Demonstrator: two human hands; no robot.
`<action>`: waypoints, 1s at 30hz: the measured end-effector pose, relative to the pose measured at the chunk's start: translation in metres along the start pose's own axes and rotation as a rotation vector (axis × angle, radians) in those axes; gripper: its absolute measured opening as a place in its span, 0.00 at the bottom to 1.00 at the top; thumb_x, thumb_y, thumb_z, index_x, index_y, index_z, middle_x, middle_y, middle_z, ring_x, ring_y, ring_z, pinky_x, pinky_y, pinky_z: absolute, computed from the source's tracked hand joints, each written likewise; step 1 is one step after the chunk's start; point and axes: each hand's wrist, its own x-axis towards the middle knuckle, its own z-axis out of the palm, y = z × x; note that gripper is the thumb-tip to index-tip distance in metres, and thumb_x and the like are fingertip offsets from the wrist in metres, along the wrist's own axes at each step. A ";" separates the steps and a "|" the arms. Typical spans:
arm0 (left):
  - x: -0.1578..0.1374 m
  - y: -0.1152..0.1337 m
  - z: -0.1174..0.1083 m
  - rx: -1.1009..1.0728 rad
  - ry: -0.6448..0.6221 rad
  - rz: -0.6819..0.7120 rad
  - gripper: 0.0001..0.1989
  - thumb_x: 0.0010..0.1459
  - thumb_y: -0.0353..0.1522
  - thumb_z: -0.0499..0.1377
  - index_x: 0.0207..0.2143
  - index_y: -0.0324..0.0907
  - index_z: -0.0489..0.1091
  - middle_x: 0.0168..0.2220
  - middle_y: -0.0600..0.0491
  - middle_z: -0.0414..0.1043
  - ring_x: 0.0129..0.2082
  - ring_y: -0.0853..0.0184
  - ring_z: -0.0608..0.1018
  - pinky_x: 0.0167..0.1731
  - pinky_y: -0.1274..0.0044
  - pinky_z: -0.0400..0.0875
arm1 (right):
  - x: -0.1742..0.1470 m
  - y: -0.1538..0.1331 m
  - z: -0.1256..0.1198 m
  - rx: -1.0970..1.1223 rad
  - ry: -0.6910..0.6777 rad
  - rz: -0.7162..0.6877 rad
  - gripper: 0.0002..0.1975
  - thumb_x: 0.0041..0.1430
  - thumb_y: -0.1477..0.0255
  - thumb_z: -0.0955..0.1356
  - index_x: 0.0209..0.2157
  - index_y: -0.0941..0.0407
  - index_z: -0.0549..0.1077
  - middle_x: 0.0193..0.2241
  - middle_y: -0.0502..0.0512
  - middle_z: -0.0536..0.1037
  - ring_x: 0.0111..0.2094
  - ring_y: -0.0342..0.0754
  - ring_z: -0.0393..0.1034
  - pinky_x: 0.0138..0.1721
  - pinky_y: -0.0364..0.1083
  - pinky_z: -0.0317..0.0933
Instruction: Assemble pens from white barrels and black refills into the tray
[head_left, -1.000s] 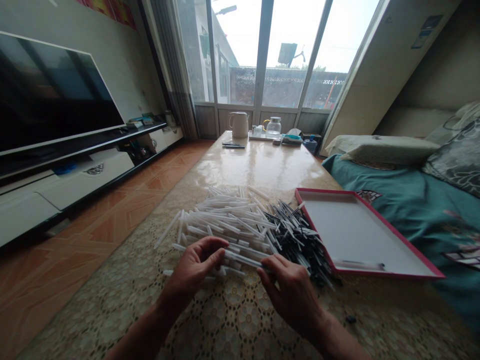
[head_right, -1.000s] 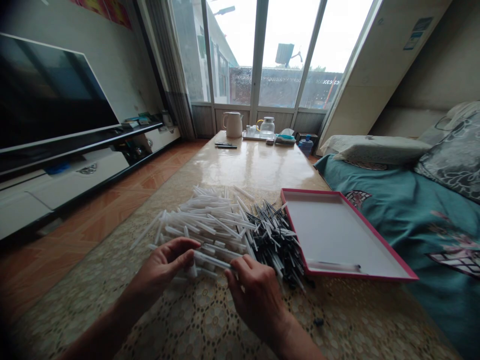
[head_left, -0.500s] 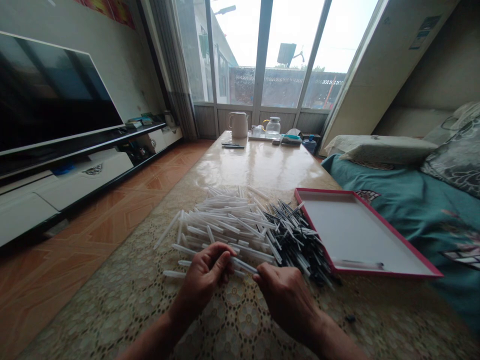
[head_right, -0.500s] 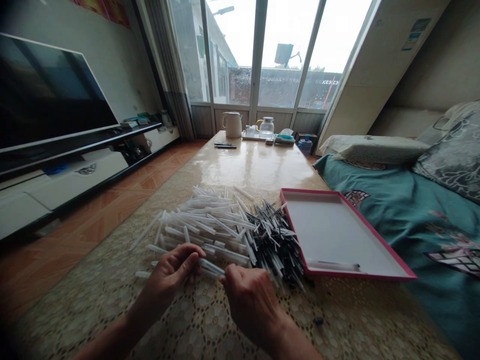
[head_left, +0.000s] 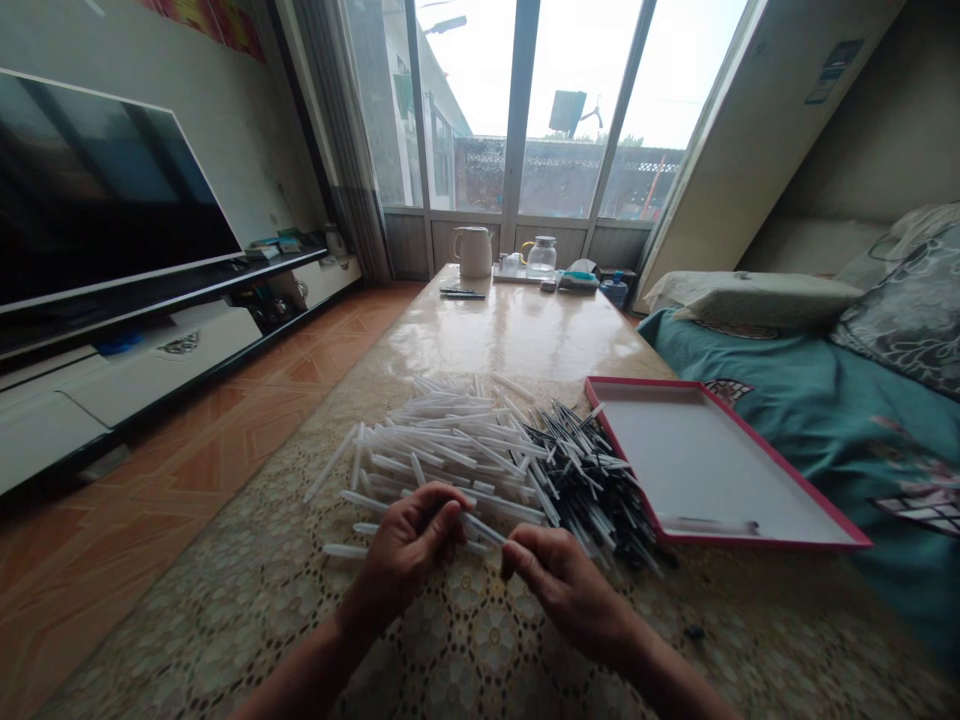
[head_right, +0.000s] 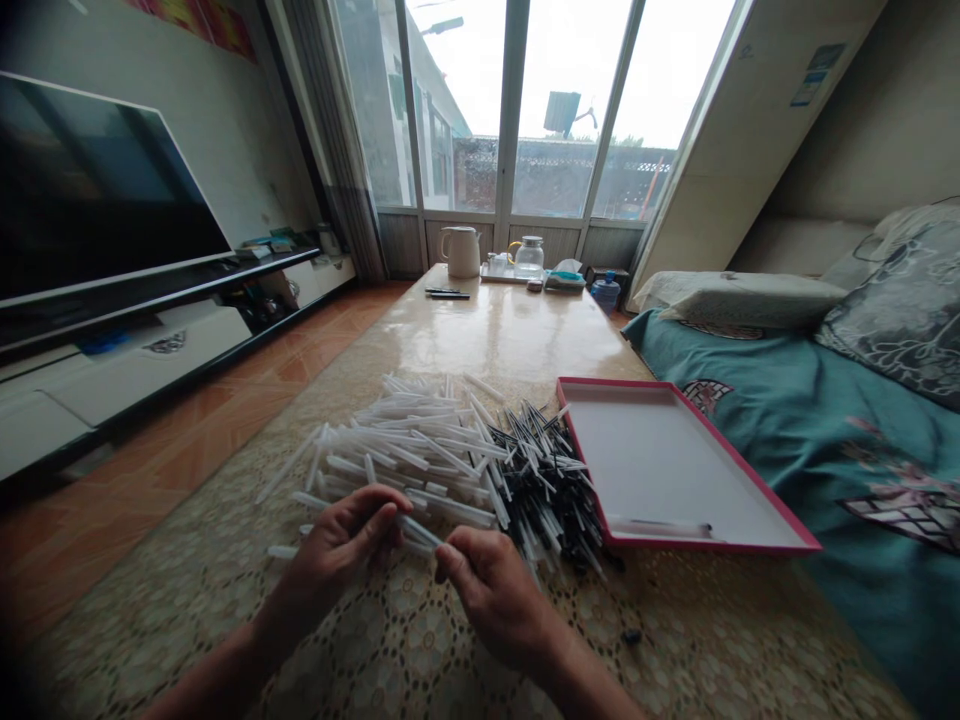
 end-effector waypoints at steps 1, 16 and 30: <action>0.002 -0.001 -0.001 -0.003 0.009 0.006 0.17 0.54 0.43 0.62 0.40 0.40 0.72 0.21 0.56 0.69 0.19 0.73 0.67 0.20 0.81 0.61 | 0.001 -0.001 -0.003 -0.031 0.030 -0.019 0.22 0.65 0.58 0.59 0.25 0.58 0.70 0.19 0.46 0.62 0.22 0.41 0.56 0.24 0.40 0.51; 0.009 -0.001 -0.012 0.039 0.216 0.088 0.19 0.54 0.41 0.62 0.44 0.38 0.69 0.22 0.58 0.70 0.17 0.73 0.67 0.17 0.82 0.62 | -0.028 0.020 -0.190 -0.582 0.438 0.240 0.18 0.59 0.63 0.60 0.43 0.58 0.72 0.18 0.50 0.69 0.18 0.45 0.62 0.20 0.43 0.51; 0.008 -0.002 -0.011 0.065 0.207 0.047 0.20 0.52 0.43 0.62 0.43 0.39 0.70 0.20 0.58 0.70 0.16 0.73 0.67 0.16 0.82 0.61 | -0.045 0.100 -0.224 -0.846 0.123 0.367 0.13 0.52 0.70 0.64 0.36 0.51 0.79 0.38 0.55 0.80 0.44 0.56 0.72 0.46 0.51 0.59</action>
